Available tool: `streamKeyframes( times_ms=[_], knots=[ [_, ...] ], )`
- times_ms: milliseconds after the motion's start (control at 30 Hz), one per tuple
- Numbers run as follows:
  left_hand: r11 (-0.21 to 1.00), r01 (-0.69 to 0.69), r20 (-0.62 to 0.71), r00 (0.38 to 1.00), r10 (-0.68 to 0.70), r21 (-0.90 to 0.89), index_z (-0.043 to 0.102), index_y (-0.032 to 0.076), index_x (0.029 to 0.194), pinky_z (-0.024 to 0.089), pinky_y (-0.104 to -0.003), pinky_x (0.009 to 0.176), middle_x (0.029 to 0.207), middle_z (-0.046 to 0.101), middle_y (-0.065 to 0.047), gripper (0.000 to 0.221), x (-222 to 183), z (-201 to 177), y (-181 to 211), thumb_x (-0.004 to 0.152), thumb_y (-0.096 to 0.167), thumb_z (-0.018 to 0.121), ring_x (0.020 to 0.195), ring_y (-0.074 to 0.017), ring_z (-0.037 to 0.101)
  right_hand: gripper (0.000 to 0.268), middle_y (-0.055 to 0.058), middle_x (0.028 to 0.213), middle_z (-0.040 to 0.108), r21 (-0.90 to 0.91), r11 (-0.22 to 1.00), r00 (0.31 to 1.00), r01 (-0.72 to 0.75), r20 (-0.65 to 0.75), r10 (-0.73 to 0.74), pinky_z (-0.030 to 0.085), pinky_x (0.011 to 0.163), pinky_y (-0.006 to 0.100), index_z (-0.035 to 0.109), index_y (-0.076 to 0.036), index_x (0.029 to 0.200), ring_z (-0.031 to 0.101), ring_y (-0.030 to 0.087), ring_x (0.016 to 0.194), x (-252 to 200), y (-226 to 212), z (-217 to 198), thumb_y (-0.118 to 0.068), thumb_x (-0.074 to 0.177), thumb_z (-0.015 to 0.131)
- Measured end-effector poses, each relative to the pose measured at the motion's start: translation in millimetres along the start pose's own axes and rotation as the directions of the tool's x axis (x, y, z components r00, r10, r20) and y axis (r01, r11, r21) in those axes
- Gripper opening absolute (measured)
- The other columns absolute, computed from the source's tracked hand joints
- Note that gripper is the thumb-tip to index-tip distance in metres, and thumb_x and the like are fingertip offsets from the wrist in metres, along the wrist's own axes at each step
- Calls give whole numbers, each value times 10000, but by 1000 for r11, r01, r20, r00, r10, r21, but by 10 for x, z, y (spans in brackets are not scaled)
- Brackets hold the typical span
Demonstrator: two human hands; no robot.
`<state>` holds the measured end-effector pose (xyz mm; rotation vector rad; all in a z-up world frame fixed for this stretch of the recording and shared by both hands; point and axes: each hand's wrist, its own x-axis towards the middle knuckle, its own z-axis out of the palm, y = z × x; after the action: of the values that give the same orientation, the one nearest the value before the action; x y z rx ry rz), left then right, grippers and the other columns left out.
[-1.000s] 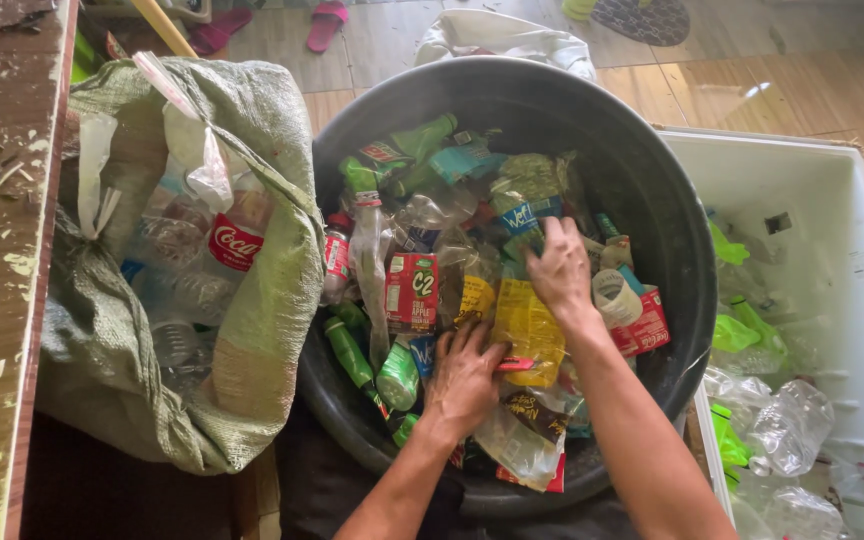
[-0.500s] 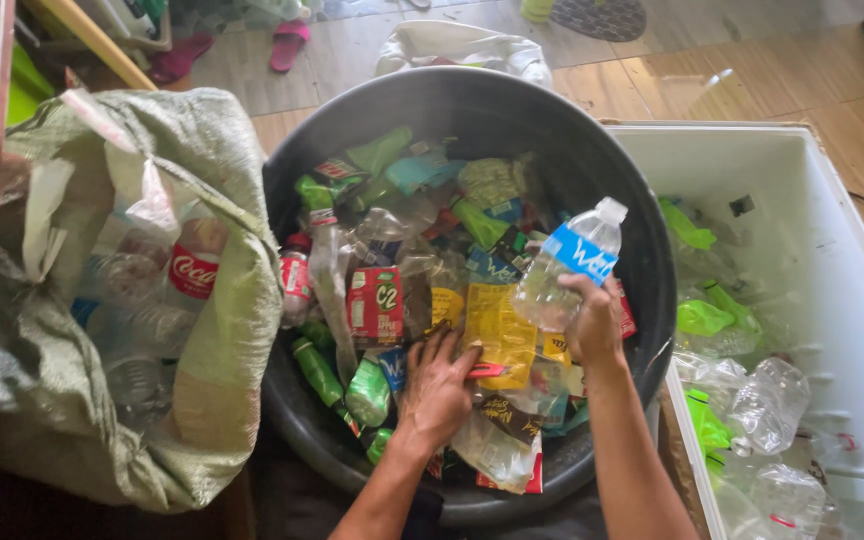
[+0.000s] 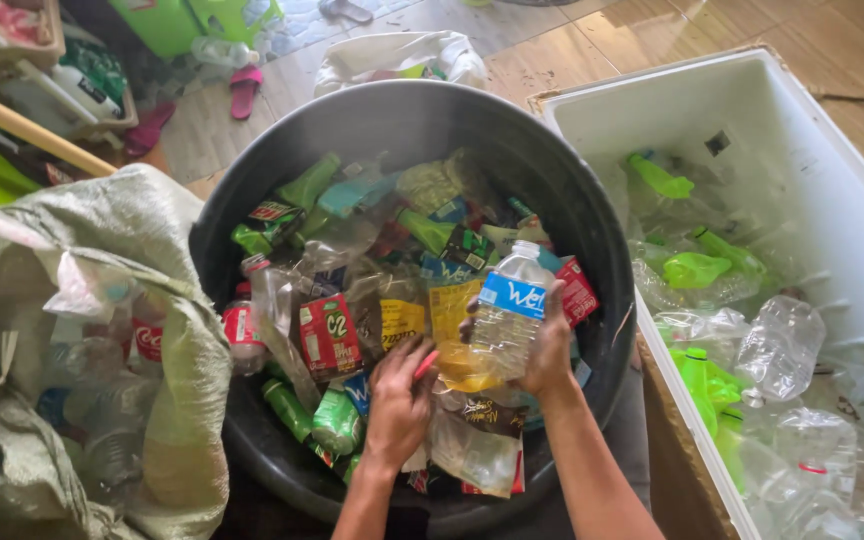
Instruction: Sorting plastic bottles and wrappers from a large bin into separate containers
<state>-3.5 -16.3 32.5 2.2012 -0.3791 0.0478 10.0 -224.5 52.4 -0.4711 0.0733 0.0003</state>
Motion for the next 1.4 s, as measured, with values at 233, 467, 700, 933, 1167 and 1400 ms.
streamKeyframes(
  times_ms=[233,467,700,933,1167,1400],
  knots=[
    [991,-118,-121,985,124,55,707,30,1159,411,-409,1068,1301,689,-99,289,144,-213,626,922,177,628,1266,-289,593,631,211,1252,670,195,972,990,-133,-23,140,519,965,580,521,-15,1414,671,413,1097,42,-32,-85,-485,998,461],
    [984,176,236,955,-177,26,405,154,1410,559,-461,590,913,755,-143,396,340,-119,1105,1033,277,397,691,-280,723,647,152,1133,701,108,993,982,-49,-178,67,526,890,437,617,-41,1224,669,259,950,24,-16,-226,-622,1010,431],
    [971,158,366,905,-216,182,464,208,1289,518,-633,796,991,706,-289,348,505,11,1522,1070,407,283,910,-539,700,562,236,858,748,185,983,866,7,-493,87,603,836,600,713,-22,920,750,371,744,259,131,-655,-577,923,627],
    [927,163,400,867,-298,336,468,155,1256,553,-598,751,894,725,-244,339,630,282,1505,1079,326,236,801,-441,744,548,167,782,754,109,993,901,-38,-426,81,627,693,393,694,-73,825,724,232,604,138,-110,-394,-594,961,589],
    [896,165,397,853,-339,412,500,57,1200,576,-602,748,887,712,-312,358,701,338,1646,1063,263,241,842,-467,748,551,158,715,729,80,997,908,-18,-416,50,608,636,393,664,-76,761,705,219,552,96,-192,-228,-589,953,604],
    [886,116,362,883,-299,450,516,-2,1187,572,-657,755,905,703,-331,402,661,546,1408,1031,296,295,876,-512,730,500,165,806,742,173,984,857,-47,-500,128,615,689,397,706,-17,893,731,258,636,134,-177,-246,-505,949,617]
  ],
)
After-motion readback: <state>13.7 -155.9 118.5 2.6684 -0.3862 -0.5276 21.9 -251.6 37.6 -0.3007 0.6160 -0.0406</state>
